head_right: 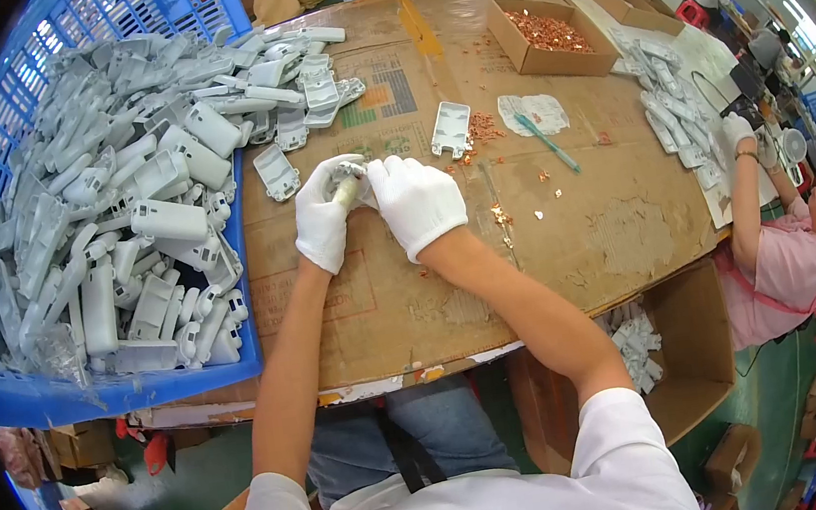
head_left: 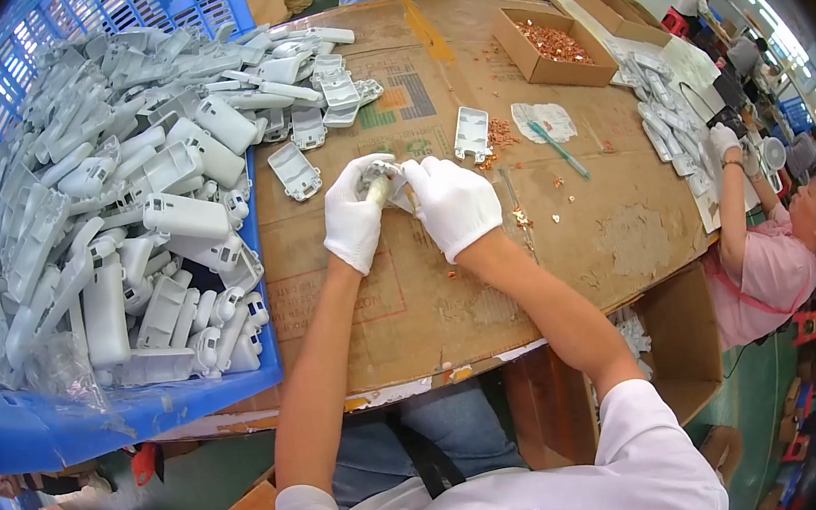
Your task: The person picks up a plastic housing and a metal contact, inserts the contact into the housing by hand, and places the assembled unit into a cardboard box. This process is repeated for several units, occasionally moving the blue crate to reach more housings.
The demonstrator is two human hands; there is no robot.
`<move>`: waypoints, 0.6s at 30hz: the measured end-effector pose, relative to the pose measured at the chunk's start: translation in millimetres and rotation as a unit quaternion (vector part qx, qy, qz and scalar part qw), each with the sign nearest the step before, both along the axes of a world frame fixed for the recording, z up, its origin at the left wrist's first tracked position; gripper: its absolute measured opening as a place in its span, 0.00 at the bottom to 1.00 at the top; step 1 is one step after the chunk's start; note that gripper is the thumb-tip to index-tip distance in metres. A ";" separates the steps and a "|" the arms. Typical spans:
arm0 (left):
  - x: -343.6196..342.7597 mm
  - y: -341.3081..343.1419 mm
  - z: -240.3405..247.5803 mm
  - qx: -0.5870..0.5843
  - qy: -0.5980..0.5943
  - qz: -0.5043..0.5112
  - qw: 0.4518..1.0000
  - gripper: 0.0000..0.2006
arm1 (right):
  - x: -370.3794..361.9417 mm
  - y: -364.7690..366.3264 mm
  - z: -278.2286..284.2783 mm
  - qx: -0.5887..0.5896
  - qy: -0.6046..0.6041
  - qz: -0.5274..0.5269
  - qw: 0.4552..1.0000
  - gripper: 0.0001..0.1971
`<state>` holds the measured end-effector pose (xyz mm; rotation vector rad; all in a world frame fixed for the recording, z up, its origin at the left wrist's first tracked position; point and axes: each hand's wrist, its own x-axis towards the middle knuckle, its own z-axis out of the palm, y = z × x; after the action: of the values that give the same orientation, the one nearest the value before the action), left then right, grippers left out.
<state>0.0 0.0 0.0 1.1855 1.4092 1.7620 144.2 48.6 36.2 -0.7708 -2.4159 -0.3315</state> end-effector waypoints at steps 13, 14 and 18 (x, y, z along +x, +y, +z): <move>2.0 3.2 -5.6 -0.015 0.011 0.017 1.000 0.09 | -1.0 0.8 0.1 0.025 0.003 0.006 1.000 0.09; 2.8 3.4 -5.6 -0.017 0.002 0.018 1.000 0.08 | -1.1 1.5 -0.5 0.020 0.008 0.006 1.000 0.09; 6.3 3.7 -2.5 -0.021 0.024 0.038 0.999 0.08 | -1.6 2.3 -0.9 -0.001 0.026 0.021 0.999 0.14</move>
<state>6.3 3.7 -2.5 1.1748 1.5298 1.7570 142.6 50.9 35.3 -0.7209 -2.3797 -0.2892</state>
